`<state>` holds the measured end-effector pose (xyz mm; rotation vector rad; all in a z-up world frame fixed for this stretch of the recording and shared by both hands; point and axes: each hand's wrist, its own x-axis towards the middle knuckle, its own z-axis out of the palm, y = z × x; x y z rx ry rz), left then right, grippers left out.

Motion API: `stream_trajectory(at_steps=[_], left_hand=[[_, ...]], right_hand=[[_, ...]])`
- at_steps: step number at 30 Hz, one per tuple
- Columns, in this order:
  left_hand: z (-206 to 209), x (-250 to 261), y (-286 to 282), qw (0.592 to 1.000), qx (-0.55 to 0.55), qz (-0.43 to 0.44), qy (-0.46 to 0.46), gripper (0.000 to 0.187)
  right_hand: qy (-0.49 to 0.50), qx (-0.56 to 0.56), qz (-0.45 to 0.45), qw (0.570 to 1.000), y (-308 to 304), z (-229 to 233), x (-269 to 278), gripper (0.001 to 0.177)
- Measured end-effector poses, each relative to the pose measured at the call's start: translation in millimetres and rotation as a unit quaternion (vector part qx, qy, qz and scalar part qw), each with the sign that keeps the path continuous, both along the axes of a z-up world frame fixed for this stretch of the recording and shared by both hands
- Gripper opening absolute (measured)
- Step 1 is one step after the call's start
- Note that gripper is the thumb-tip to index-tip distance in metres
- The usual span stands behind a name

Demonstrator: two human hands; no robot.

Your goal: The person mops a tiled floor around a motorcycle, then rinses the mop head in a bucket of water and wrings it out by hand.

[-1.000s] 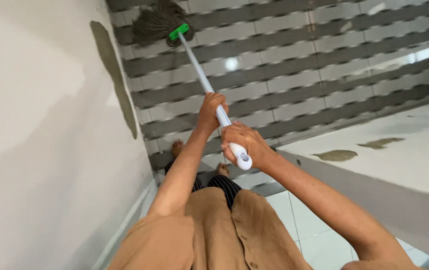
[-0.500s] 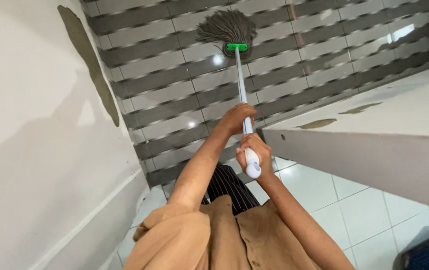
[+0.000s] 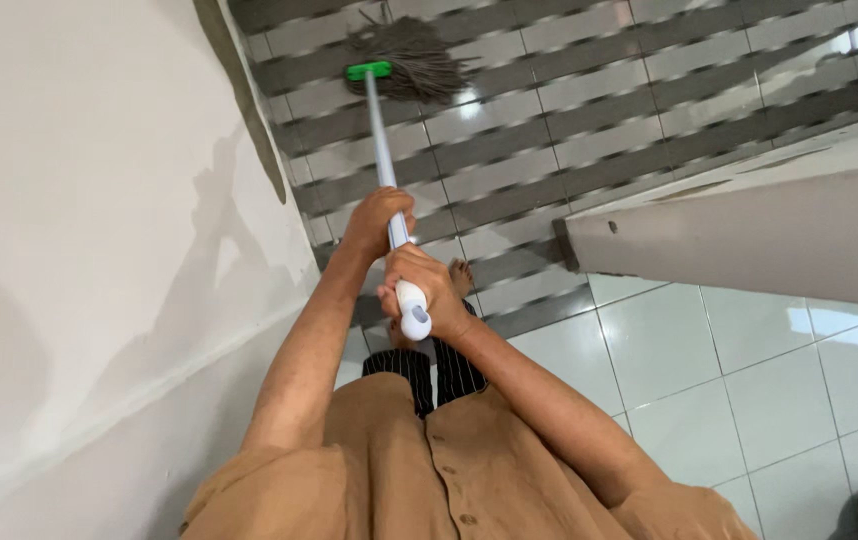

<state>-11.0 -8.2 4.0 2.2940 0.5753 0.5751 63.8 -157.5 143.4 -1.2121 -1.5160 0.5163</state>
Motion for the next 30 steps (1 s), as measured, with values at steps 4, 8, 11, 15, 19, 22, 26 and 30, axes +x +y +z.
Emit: stream_trajectory(at_steps=[4,8,11,15,19,22,26,30], left_hand=[[18.2,-31.1,-36.2,0.993,0.015,0.100,-0.060,0.019],[34.4,-26.9,-72.0,0.966,-0.005,0.227,-0.120,0.021],[30.9,-23.4,-61.6,0.963,-0.002,0.231,-0.136,0.020],[5.9,-20.2,-31.3,0.971,-0.006,0.211,-0.107,0.019],[-22.2,-7.3,16.1,0.982,0.013,0.186,-0.036,0.014],[-42.5,3.4,72.3,0.983,0.017,0.181,0.016,0.010],[-63.0,29.9,179.2,0.977,0.034,0.205,0.043,0.009],[-88.4,61.5,314.8,0.960,0.021,0.251,0.122,0.020]], right_hand=[[0.016,-0.046,0.085,0.995,-17.3,15.7,-3.9,0.015],[0.023,-0.043,0.081,0.996,-33.0,46.0,3.4,0.015],[0.009,-0.009,0.090,0.996,-21.8,44.8,7.9,0.018],[0.019,-0.054,0.084,0.995,-4.4,19.1,14.4,0.010],[0.005,-0.078,0.085,0.993,32.5,-10.3,32.1,0.010],[0.013,-0.083,0.090,0.992,84.8,-40.1,44.7,0.012],[0.025,-0.070,0.076,0.994,186.1,-87.9,74.6,0.013],[0.010,-0.021,0.082,0.996,323.1,-155.5,104.1,0.013]])
